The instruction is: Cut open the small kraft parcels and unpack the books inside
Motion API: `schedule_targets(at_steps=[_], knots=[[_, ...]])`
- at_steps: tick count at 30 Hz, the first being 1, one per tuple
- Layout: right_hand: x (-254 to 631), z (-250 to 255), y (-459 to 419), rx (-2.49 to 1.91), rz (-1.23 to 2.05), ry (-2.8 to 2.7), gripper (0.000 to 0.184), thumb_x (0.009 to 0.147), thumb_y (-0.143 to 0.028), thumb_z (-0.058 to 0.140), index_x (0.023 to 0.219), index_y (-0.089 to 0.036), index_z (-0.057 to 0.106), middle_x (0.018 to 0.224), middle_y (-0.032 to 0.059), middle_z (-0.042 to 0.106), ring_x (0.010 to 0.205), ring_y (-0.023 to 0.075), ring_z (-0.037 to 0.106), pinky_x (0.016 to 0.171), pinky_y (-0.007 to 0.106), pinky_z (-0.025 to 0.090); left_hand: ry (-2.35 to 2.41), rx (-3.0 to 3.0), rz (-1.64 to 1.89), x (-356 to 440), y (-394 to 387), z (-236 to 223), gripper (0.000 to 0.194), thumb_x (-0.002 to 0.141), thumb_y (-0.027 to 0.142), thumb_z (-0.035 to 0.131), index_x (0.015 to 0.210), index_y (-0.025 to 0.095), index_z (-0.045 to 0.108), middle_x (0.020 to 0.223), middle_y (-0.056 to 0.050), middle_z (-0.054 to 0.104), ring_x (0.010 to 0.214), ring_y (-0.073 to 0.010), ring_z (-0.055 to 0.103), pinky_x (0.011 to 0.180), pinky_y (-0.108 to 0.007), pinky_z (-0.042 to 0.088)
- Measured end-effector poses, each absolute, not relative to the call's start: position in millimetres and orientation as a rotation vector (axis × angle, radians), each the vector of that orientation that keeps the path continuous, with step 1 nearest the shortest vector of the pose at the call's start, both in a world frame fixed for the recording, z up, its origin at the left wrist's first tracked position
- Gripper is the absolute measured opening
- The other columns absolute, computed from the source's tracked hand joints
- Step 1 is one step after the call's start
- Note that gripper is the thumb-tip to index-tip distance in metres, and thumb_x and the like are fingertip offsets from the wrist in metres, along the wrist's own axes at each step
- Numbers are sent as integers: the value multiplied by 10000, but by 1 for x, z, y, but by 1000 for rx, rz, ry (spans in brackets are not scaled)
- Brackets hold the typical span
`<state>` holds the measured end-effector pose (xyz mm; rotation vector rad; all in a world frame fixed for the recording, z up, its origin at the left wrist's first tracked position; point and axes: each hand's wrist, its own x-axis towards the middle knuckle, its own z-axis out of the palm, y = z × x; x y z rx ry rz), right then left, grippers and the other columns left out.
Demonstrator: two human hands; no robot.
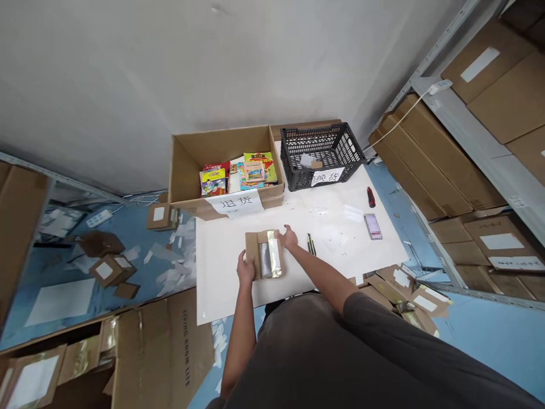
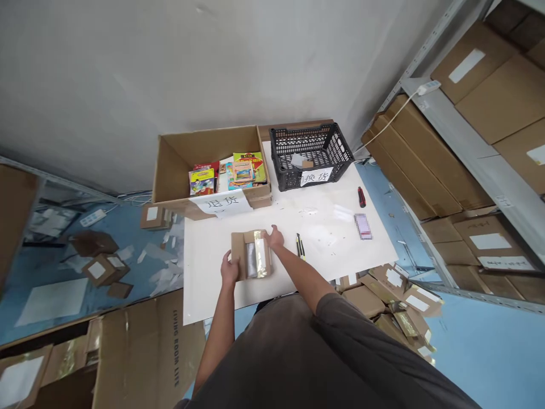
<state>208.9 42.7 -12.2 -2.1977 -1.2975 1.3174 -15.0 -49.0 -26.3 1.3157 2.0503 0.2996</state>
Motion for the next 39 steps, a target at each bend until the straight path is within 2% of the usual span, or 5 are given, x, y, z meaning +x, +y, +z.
schedule_targets(at_steps=[10, 19, 24, 32, 39], knots=[[167, -20, -52, -2097, 1004, -1639, 978, 728, -287, 735, 1600, -249, 295, 1555, 138, 446, 1335, 331, 508, 1056, 415, 447, 1659, 2074, 391, -11, -64, -30, 382, 960, 219, 502, 1313, 213, 648, 1584, -119, 464, 1503, -298, 376, 1158, -447, 439], [247, -41, -66, -1849, 1553, -894, 324, 815, -447, 631, 1061, -235, 623, 1042, 65, 736, 979, 251, 676, 815, 346, 541, 1603, 2140, 68, 3, -58, -10, 416, 799, 305, 817, 1184, 219, 685, 1640, -144, 332, 1433, -370, 448, 1021, -431, 524], [246, -52, -76, -1812, 1788, -679, 459, 743, -632, 737, 910, -235, 580, 957, 50, 710, 870, 221, 659, 714, 305, 502, 1703, 2090, 112, 14, -62, -11, 186, 885, 300, 726, 1043, 203, 715, 1670, -135, 293, 1505, -374, 343, 1017, -461, 519], [238, -57, -72, -1651, 1946, -676, 557, 694, -705, 764, 914, -247, 538, 915, 0, 654, 851, 187, 621, 749, 306, 495, 1584, 2039, 177, -1, -74, -17, 868, 508, 650, 929, 1232, 243, 676, 1723, -137, 137, 1559, -464, 155, 1153, -600, 376], [203, -53, -30, -1744, 1968, -988, 435, 797, -624, 711, 979, -256, 568, 883, -2, 644, 782, 180, 600, 723, 303, 481, 1729, 1964, 424, -30, -90, -29, 838, 570, 538, 937, 1293, 238, 635, 1733, -129, 63, 1558, -444, 191, 1154, -553, 411]])
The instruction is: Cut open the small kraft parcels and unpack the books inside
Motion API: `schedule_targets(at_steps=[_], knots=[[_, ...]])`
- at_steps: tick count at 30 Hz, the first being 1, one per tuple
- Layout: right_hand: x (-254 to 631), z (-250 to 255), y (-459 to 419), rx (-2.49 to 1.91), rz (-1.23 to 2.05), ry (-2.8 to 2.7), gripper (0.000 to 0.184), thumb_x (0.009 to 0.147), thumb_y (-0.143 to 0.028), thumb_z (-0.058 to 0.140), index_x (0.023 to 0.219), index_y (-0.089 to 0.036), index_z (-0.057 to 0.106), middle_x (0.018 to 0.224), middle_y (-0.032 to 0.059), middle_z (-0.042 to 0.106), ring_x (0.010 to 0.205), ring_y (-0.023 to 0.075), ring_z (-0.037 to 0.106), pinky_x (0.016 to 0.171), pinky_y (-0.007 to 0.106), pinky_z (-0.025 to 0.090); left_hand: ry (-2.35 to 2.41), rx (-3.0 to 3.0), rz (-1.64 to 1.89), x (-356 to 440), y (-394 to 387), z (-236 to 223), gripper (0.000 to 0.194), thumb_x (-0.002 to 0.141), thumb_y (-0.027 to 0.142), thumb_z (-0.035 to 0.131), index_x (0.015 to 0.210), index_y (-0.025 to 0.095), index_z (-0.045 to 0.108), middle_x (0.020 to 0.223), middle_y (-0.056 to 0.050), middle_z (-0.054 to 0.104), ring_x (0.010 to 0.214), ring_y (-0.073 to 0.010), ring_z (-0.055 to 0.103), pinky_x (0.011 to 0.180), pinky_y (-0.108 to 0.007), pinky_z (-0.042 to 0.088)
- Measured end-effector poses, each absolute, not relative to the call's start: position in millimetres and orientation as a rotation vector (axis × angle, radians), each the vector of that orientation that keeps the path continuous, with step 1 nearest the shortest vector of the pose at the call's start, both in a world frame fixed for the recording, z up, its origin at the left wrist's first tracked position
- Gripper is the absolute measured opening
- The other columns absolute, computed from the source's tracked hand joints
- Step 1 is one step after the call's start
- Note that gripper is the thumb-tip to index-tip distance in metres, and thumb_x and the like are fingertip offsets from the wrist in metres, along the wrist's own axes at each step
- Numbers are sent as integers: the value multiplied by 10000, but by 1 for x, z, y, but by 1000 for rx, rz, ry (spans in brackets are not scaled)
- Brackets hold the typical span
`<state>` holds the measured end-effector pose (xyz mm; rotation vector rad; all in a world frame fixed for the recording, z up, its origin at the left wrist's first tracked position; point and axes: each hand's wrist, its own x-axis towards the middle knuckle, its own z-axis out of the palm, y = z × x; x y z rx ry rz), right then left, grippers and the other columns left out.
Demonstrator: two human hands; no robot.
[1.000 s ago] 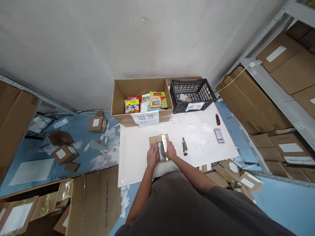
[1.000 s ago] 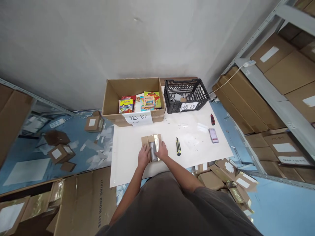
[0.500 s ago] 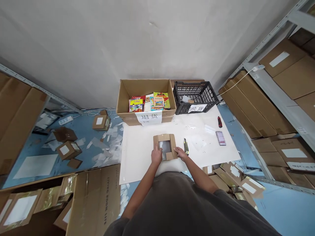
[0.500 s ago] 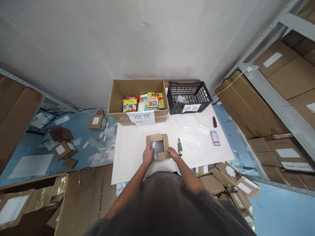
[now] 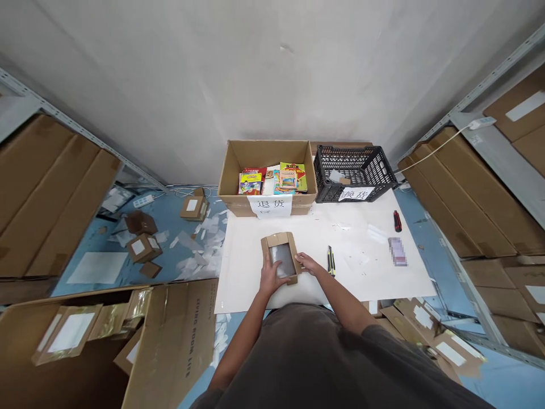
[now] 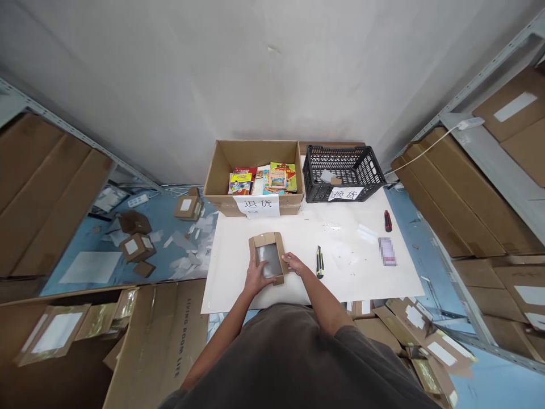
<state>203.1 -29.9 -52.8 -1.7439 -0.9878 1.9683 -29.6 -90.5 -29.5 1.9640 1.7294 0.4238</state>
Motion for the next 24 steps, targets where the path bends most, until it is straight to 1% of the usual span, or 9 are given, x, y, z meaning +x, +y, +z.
schedule_targets(at_steps=[3, 5, 6, 9, 11, 14, 17, 20, 24], knots=[[197, -43, -15, -1979, 1376, -1368, 252, 862, -398, 672, 1056, -248, 614, 944, 37, 655, 881, 214, 612, 814, 341, 486, 1779, 1921, 447, -26, -91, -32, 932, 567, 520, 940, 1372, 242, 561, 1725, -157, 105, 1553, -433, 220, 1131, -559, 432], [188, -38, -9, -1925, 947, -1677, 152, 886, -252, 602, 1026, -224, 653, 1028, 82, 663, 1018, 243, 602, 913, 358, 466, 1807, 1891, 446, -20, -91, -33, 971, 579, 527, 931, 1409, 240, 517, 1721, -171, 125, 1558, -423, 214, 1120, -553, 442], [180, -37, -8, -1854, 845, -1837, 146, 891, -201, 567, 992, -214, 672, 1055, 100, 669, 1064, 254, 595, 946, 363, 455, 1818, 1879, 447, -17, -91, -34, 984, 587, 535, 924, 1424, 237, 501, 1721, -176, 128, 1561, -419, 208, 1119, -550, 442], [151, -40, -7, -1668, 885, -2243, 226, 861, -116, 547, 983, -196, 720, 1115, 124, 699, 1115, 277, 603, 989, 378, 458, 1830, 1872, 452, -13, -93, -37, 980, 600, 557, 910, 1430, 231, 503, 1723, -180, 122, 1565, -423, 189, 1128, -557, 429], [134, -43, -6, -1598, 901, -2334, 391, 814, -78, 565, 1161, -181, 714, 1285, 138, 670, 1239, 290, 564, 1064, 402, 440, 1821, 1890, 464, -15, -94, -39, 886, 609, 544, 913, 1367, 238, 573, 1728, -156, 121, 1567, -430, 174, 1140, -566, 418], [122, -43, 6, -1532, 814, -2284, 691, 795, -39, 538, 1471, -186, 544, 1586, 127, 452, 1491, 273, 340, 1210, 444, 321, 1765, 1945, 494, -22, -94, -42, 561, 656, 470, 912, 1134, 248, 717, 1727, -82, 176, 1571, -432, 154, 1168, -580, 397], [120, -32, 38, -1515, 853, -2315, 815, 784, -17, 533, 1571, -196, 421, 1670, 119, 315, 1570, 270, 180, 1257, 480, 237, 1645, 2006, 491, -29, -92, -42, 258, 708, 401, 893, 850, 229, 765, 1702, -25, 267, 1579, -431, 110, 1191, -600, 373], [115, -20, 73, -1544, 945, -2398, 820, 749, 13, 544, 1543, -173, 455, 1623, 141, 390, 1549, 280, 237, 1253, 457, 249, 1594, 2005, 479, -33, -87, -40, 203, 722, 383, 887, 732, 222, 764, 1686, 7, 307, 1582, -429, 86, 1200, -619, 363], [104, -20, 84, -1604, 868, -2282, 651, 814, -5, 497, 1436, -189, 553, 1473, 128, 539, 1418, 261, 417, 1201, 414, 330, 1613, 1957, 484, -42, -82, -36, 192, 736, 393, 880, 736, 227, 783, 1669, 3, 342, 1578, -420, 115, 1190, -612, 383]])
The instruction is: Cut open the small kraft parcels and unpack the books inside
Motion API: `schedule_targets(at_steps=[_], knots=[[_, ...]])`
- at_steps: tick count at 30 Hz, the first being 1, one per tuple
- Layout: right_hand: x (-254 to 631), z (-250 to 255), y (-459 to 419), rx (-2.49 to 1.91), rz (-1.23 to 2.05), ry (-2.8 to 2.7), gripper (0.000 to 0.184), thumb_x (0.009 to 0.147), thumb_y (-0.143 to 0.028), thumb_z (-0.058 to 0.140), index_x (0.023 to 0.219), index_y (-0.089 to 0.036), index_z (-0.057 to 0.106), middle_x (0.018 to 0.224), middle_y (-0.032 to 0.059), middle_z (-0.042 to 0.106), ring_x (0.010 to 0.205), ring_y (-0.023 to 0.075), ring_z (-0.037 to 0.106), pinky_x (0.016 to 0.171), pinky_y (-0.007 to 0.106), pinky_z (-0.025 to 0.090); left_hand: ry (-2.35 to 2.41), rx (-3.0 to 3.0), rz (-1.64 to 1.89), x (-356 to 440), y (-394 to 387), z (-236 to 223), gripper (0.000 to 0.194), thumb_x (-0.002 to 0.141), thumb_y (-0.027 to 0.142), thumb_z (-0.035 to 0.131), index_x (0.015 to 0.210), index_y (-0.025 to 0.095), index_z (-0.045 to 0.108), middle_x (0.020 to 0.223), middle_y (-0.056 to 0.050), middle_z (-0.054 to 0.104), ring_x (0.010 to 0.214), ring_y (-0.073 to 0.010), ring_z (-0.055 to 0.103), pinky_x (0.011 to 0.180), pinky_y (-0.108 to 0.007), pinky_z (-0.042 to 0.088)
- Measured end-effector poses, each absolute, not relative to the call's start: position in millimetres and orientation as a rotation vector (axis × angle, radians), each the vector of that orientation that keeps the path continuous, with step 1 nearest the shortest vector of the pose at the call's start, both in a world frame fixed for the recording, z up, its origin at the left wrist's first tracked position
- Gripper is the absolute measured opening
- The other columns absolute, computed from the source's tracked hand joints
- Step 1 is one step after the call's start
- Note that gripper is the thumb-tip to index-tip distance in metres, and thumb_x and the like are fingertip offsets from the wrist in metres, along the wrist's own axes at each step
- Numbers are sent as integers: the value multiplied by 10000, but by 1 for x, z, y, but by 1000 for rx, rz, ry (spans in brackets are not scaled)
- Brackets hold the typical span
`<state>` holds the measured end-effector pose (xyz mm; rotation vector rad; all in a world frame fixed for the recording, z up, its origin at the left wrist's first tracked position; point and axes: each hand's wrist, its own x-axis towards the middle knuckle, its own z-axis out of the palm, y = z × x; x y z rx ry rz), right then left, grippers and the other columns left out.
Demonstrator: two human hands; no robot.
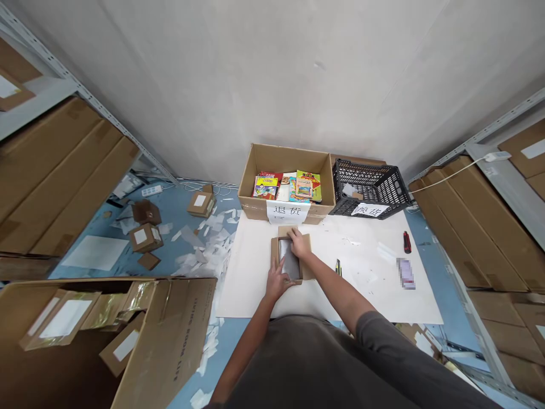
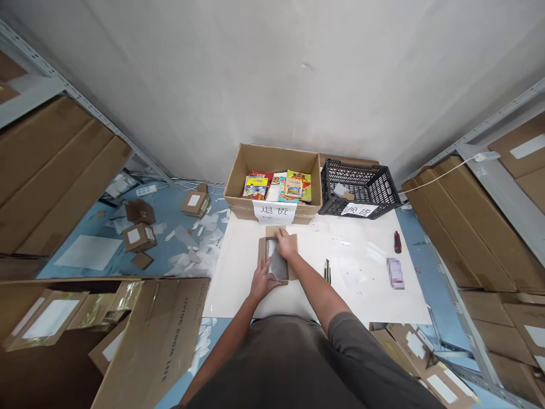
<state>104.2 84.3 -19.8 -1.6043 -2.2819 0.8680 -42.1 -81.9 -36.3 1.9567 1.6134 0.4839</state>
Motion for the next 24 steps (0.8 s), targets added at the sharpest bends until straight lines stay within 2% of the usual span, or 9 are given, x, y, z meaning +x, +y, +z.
schedule_targets(at_steps=[2, 4, 6, 8, 10, 13, 17, 20, 24], knots=[[99, -28, 76, -1595, 883, -2270, 534, 847, -41, 503, 1347, -192, 616, 1374, 134, 604, 1318, 279, 499, 1147, 415, 384, 1610, 1958, 502, -48, -82, -36, 186, 753, 385, 869, 726, 222, 783, 1660, -7, 361, 1575, -417, 134, 1197, -600, 378], [95, -39, 67, -1609, 972, -2297, 514, 829, -65, 567, 1319, -203, 636, 1348, 144, 626, 1285, 306, 527, 1115, 419, 403, 1607, 1971, 527, -53, -82, -36, 183, 761, 375, 864, 715, 219, 779, 1656, -11, 370, 1574, -411, 145, 1210, -593, 361], [89, -52, 64, -1658, 1050, -2294, 661, 751, -71, 677, 1393, -203, 592, 1423, 169, 590, 1352, 354, 482, 1136, 441, 372, 1597, 1980, 531, -57, -81, -36, 179, 754, 369, 870, 712, 221, 777, 1654, -9, 375, 1573, -403, 155, 1222, -589, 342], [82, -62, 69, -1710, 1132, -2296, 906, 641, -66, 781, 1492, -192, 498, 1529, 198, 498, 1432, 401, 399, 1164, 464, 334, 1580, 1975, 504, -60, -78, -36, 174, 736, 357, 883, 715, 221, 776, 1654, -8, 376, 1572, -396, 163, 1226, -581, 333], [77, -70, 78, -1745, 1214, -2346, 1091, 545, -64, 847, 1543, -199, 428, 1587, 209, 421, 1456, 419, 374, 1162, 464, 340, 1566, 1954, 463, -62, -75, -35, 180, 721, 358, 892, 719, 221, 774, 1656, -2, 373, 1573, -389, 165, 1221, -577, 336], [72, -74, 90, -1787, 1257, -2463, 1182, 462, -88, 908, 1534, -215, 428, 1603, 211, 383, 1453, 423, 378, 1152, 462, 356, 1564, 1931, 435, -64, -72, -33, 180, 720, 366, 889, 733, 227, 775, 1660, -1, 366, 1575, -376, 165, 1217, -588, 333], [73, -69, 95, -1789, 1215, -2418, 1040, 408, -62, 926, 1378, -190, 576, 1492, 215, 517, 1385, 427, 456, 1124, 474, 382, 1596, 1930, 464, -62, -76, -34, 176, 738, 361, 880, 726, 226, 767, 1653, -25, 380, 1569, -378, 195, 1212, -614, 327], [79, -58, 93, -1685, 1247, -2348, 840, 481, -26, 875, 1271, -200, 647, 1342, 175, 655, 1254, 394, 585, 1058, 438, 435, 1669, 1919, 509, -58, -86, -38, 207, 757, 393, 867, 719, 221, 759, 1634, -45, 412, 1565, -406, 200, 1199, -657, 324], [93, -34, 93, -1558, 1224, -2368, 538, 580, -40, 813, 1074, -238, 732, 1186, 101, 742, 1173, 355, 636, 1012, 389, 445, 1680, 1923, 577, -57, -101, -45, 196, 760, 377, 862, 728, 224, 744, 1633, -61, 411, 1572, -384, 202, 1182, -632, 382]])
